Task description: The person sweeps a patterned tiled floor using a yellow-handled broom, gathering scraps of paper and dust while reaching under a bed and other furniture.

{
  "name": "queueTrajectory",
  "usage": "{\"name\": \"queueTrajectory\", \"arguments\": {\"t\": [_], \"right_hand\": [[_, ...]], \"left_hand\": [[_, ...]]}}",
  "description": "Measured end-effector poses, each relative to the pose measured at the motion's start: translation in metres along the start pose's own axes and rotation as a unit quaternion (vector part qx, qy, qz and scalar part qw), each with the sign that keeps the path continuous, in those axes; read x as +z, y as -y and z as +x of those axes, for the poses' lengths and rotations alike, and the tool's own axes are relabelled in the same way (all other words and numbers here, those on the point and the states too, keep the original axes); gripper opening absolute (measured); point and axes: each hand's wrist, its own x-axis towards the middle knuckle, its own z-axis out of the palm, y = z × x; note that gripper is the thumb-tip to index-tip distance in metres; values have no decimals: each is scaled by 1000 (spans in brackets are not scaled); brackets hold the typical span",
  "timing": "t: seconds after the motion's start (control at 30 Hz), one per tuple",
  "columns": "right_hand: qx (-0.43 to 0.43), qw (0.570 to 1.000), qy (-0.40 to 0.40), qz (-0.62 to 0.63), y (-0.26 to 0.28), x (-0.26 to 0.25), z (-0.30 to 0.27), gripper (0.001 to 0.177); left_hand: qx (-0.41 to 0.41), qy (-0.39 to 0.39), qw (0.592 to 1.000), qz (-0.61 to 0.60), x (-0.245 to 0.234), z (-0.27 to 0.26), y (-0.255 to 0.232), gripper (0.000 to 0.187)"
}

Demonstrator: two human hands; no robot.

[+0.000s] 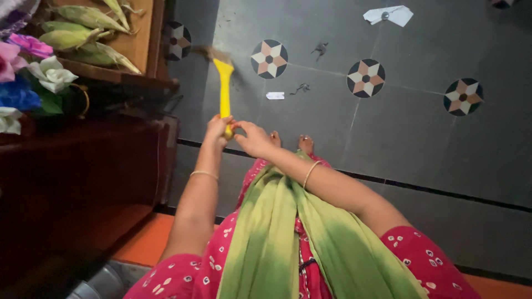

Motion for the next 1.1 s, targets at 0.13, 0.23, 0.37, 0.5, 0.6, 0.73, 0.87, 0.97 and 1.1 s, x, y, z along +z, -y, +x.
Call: {"name": "queueTrajectory", "arguments": {"t": [0.13, 0.23, 0.37, 0.5, 0.6, 0.73, 0.87, 0.97, 1.1], "right_hand": [[-67, 998, -15, 0, -26, 22, 8, 41], [-113, 993, -5, -27, -40, 21, 8, 45], [-104, 994, 10, -37, -42, 5, -1, 50], [-81, 994, 31, -63, -37, -21, -24, 51], [29, 993, 67, -88, -35, -44, -42, 48], [-98, 994, 2, -50, -59, -57, -48, 45], [-139, 990, -24, -20, -82, -64, -44, 46], [-135, 990, -2, -38, -87, -68, -46, 47], [-126, 990, 23, -55, -97, -77, -57, 45]], "left_hand": [[9, -29, 999, -45, -22, -27, 19, 14], [4, -59, 998, -17, -21, -40, 38, 12], [-77, -33, 993, -89, -7, -51, 59, 17], [-123, 32, 984, -124, 40, -62, 98, 23], [-134, 84, 981, -115, 81, -50, 107, 18], [-93, 43, 994, -34, 117, -21, 85, 13], [-54, -20, 998, -2, 117, -13, 53, 10], [7, -25, 998, -50, 111, -31, 56, 11], [42, -44, 993, -103, 103, -68, 93, 15]]}}
